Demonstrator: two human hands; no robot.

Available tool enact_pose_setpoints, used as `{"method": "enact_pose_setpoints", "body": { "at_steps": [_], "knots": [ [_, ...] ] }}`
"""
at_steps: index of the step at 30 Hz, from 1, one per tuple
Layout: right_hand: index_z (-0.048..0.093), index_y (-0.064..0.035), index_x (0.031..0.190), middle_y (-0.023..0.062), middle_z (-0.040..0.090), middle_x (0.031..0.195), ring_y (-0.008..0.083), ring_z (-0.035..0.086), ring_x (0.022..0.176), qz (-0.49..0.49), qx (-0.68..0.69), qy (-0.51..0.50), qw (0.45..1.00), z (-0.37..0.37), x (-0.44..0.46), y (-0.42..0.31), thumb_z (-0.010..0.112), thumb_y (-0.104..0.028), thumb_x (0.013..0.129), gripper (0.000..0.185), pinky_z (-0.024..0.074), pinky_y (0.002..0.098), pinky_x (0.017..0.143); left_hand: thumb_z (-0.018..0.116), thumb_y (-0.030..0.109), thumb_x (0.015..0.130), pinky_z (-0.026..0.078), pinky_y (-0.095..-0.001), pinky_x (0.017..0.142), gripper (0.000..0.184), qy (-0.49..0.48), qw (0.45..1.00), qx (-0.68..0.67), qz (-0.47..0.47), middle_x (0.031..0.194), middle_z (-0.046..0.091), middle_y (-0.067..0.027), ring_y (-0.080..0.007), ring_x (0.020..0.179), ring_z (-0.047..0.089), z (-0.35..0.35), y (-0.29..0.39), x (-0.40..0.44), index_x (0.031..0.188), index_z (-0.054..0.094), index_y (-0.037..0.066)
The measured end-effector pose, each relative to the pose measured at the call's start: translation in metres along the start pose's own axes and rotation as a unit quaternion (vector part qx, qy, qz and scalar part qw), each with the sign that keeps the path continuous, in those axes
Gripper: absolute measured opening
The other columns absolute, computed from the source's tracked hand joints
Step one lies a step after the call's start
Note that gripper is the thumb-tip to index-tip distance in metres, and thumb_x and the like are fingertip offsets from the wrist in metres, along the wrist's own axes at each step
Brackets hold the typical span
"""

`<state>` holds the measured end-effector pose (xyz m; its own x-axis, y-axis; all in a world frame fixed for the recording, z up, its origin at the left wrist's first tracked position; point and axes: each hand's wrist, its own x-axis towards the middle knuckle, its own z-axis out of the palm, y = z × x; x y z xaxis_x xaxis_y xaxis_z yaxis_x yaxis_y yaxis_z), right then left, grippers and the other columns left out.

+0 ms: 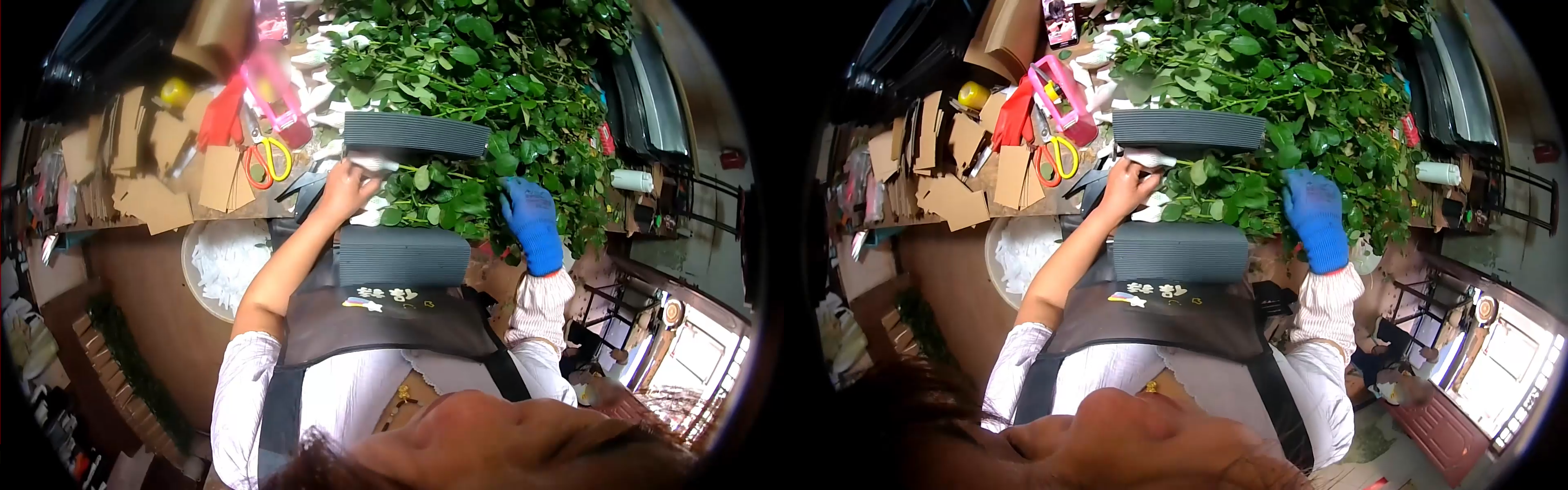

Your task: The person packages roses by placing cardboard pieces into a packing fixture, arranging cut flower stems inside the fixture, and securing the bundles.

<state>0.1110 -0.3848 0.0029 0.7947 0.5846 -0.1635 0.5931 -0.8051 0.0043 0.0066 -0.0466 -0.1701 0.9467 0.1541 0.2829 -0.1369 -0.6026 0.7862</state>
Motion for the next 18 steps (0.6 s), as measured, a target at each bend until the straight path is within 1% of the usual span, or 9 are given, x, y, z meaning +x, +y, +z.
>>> {"method": "enact_pose_setpoints", "body": {
  "at_steps": [2, 4, 6, 8, 9, 12, 13, 15, 18],
  "knots": [
    [0.064, -0.0198, 0.13, 0.0126, 0.073, 0.109, 0.0333, 0.07, 0.095, -0.074, 0.171, 0.025, 0.982, -0.031, 0.006, -0.043, 0.069, -0.033, 0.09, 0.043, 0.0552, 0.0445, 0.082, 0.079, 0.017, 0.078, 0.054, -0.0483, 0.075, 0.021, 0.015, 1.0, -0.014, 0.016, 0.091, 0.068, -0.0162, -0.0384, 0.082, 0.065, -0.009, 0.019, 0.008, 0.094, 0.072, 0.006],
    [0.065, -0.0183, 0.13, 0.0125, 0.075, 0.093, 0.0342, 0.071, 0.084, -0.101, 0.251, -0.033, 0.962, -0.043, 0.027, -0.093, 0.067, -0.04, 0.092, 0.044, 0.0562, 0.0472, 0.074, 0.079, 0.017, 0.079, 0.054, -0.0481, 0.077, 0.024, 0.009, 1.0, -0.029, 0.002, 0.093, 0.067, -0.0158, -0.0387, 0.085, 0.065, -0.009, 0.023, 0.009, 0.098, 0.07, 0.006],
    [0.068, -0.0201, 0.126, 0.0131, 0.074, 0.087, 0.0346, 0.072, 0.08, -0.091, 0.112, -0.089, 0.986, -0.004, 0.058, -0.119, 0.061, -0.051, 0.095, 0.044, 0.0561, 0.0498, 0.072, 0.078, 0.017, 0.079, 0.053, -0.0475, 0.079, 0.024, 0.008, 1.0, -0.016, 0.0, 0.097, 0.067, -0.0157, -0.0388, 0.089, 0.064, -0.012, 0.027, 0.008, 0.098, 0.07, 0.006],
    [0.072, -0.0181, 0.111, 0.0123, 0.074, 0.086, 0.0341, 0.072, 0.081, -0.047, -0.007, -0.139, 0.989, 0.044, 0.09, -0.125, 0.053, -0.057, 0.097, 0.046, 0.0558, 0.0499, 0.073, 0.078, 0.017, 0.08, 0.053, -0.0465, 0.081, 0.021, 0.007, 1.0, 0.023, 0.016, 0.102, 0.066, -0.016, -0.0388, 0.094, 0.062, -0.017, 0.032, 0.009, 0.095, 0.07, 0.005],
    [0.073, -0.0172, 0.101, 0.0122, 0.074, 0.088, 0.0329, 0.072, 0.083, -0.035, 0.003, -0.135, 0.99, 0.05, 0.1, -0.126, 0.048, -0.058, 0.099, 0.047, 0.0559, 0.0492, 0.076, 0.078, 0.018, 0.08, 0.053, -0.046, 0.082, 0.02, 0.007, 0.999, 0.042, 0.024, 0.104, 0.066, -0.0161, -0.0388, 0.096, 0.061, -0.02, 0.03, 0.009, 0.093, 0.07, 0.004],
    [0.074, -0.0195, 0.11, 0.0102, 0.076, 0.098, 0.0307, 0.073, 0.094, -0.005, -0.029, -0.187, 0.982, 0.055, 0.102, -0.122, 0.05, -0.051, 0.099, 0.041, 0.0555, 0.0512, 0.082, 0.077, 0.022, 0.083, 0.052, -0.0469, 0.081, 0.02, -0.034, 0.997, 0.061, -0.012, 0.1, 0.067, -0.0159, -0.038, 0.095, 0.062, -0.019, 0.019, 0.006, 0.094, 0.072, 0.006],
    [0.074, -0.0213, 0.115, 0.0087, 0.076, 0.102, 0.0298, 0.073, 0.097, 0.022, -0.027, -0.217, 0.975, 0.054, 0.105, -0.125, 0.052, -0.051, 0.099, 0.04, 0.0553, 0.0511, 0.086, 0.077, 0.024, 0.085, 0.052, -0.0473, 0.078, 0.021, -0.041, 0.998, 0.036, -0.029, 0.096, 0.065, -0.017, -0.038, 0.09, 0.063, -0.026, 0.026, 0.01, 0.093, 0.071, 0.005],
    [0.074, -0.0219, 0.117, 0.0086, 0.075, 0.108, 0.0293, 0.071, 0.101, -0.006, -0.03, -0.151, 0.988, 0.07, 0.102, -0.122, 0.054, -0.051, 0.097, 0.04, 0.0544, 0.0513, 0.089, 0.077, 0.029, 0.088, 0.052, -0.0481, 0.073, 0.026, -0.058, 0.996, -0.016, -0.058, 0.086, 0.062, -0.0192, -0.0379, 0.081, 0.064, -0.042, 0.037, 0.021, 0.091, 0.071, 0.004],
    [0.073, -0.0227, 0.12, 0.0088, 0.072, 0.117, 0.0291, 0.068, 0.109, -0.027, -0.038, -0.094, 0.994, 0.087, 0.098, -0.117, 0.056, -0.051, 0.096, 0.041, 0.0525, 0.0509, 0.094, 0.07, 0.029, 0.095, 0.052, -0.0459, 0.071, 0.025, -0.131, 0.983, -0.028, -0.124, 0.078, 0.063, -0.0164, -0.0355, 0.077, 0.065, -0.045, 0.031, 0.024, 0.088, 0.069, 0.005]
  ]
}}
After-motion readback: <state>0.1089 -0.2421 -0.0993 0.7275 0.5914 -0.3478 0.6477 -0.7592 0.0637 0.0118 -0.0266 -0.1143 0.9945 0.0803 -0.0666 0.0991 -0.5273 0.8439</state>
